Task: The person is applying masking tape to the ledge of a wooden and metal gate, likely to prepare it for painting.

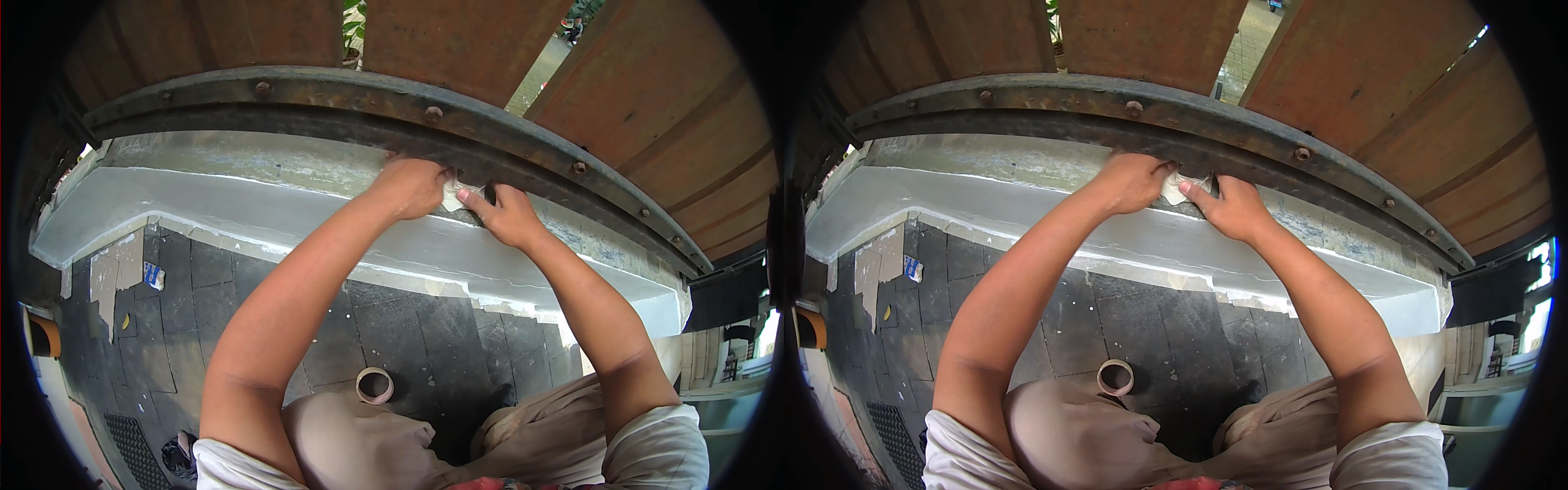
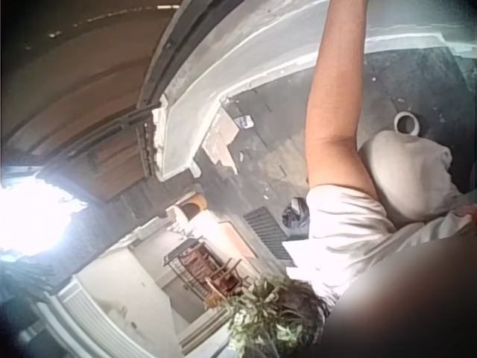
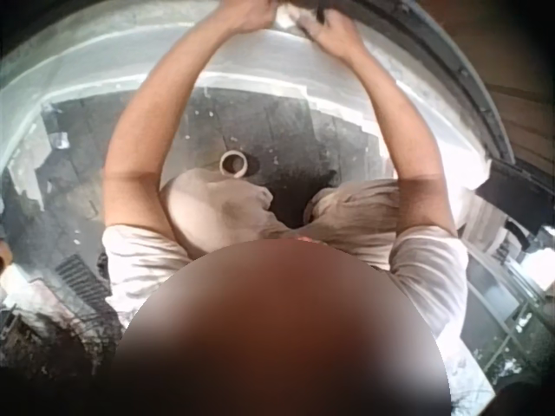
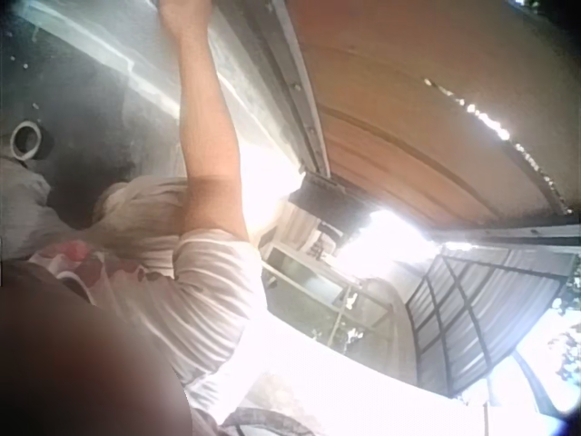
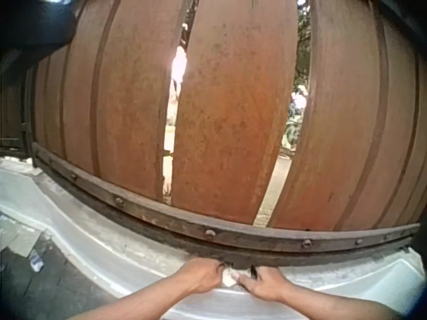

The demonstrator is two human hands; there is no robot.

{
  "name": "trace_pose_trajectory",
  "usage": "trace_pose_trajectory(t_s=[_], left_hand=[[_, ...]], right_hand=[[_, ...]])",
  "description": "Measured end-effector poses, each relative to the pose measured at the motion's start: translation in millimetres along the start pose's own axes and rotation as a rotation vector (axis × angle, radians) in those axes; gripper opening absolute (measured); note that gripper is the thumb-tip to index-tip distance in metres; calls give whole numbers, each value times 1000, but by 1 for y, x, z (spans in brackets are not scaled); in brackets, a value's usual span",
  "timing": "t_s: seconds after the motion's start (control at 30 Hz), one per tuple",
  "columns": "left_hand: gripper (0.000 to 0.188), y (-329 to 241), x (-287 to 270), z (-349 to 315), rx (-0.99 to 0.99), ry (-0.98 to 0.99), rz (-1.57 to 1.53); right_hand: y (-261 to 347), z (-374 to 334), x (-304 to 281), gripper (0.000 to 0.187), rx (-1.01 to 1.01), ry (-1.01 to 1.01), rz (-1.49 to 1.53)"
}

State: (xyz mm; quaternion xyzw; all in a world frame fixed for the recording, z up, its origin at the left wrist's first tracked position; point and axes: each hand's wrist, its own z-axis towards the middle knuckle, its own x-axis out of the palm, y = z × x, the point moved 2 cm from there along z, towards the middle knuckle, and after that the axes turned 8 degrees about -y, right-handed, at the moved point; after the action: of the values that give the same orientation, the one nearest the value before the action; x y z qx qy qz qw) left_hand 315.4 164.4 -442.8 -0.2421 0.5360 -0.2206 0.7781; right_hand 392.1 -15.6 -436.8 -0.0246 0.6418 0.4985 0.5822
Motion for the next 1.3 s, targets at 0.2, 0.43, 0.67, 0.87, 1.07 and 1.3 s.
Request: trace_pose_trajectory(t_s=[0.2,0.43,0.67,0.87,1.07,1.3], left_hand=[[40,-5,8,5,-1,117,218],[39,7,7,6,-28,20,138],[35,7,23,10,-111,-102,244],[35,-9,25,-3,-142,-278,267],[33,-2,17,-7,19,86,176],[34,3,0,6,113,257,92]], right_hand=[[10,-2,3,72,-49,81,-171],[10,-1,1,67,-46,23,-90],[6,-2,-2,64,-138,-9,-88],[-2,-6,3,51,-125,-115,-103],[7,-4,4,55,62,46,-188],[0,-1,3,57,20,-46,-88]])
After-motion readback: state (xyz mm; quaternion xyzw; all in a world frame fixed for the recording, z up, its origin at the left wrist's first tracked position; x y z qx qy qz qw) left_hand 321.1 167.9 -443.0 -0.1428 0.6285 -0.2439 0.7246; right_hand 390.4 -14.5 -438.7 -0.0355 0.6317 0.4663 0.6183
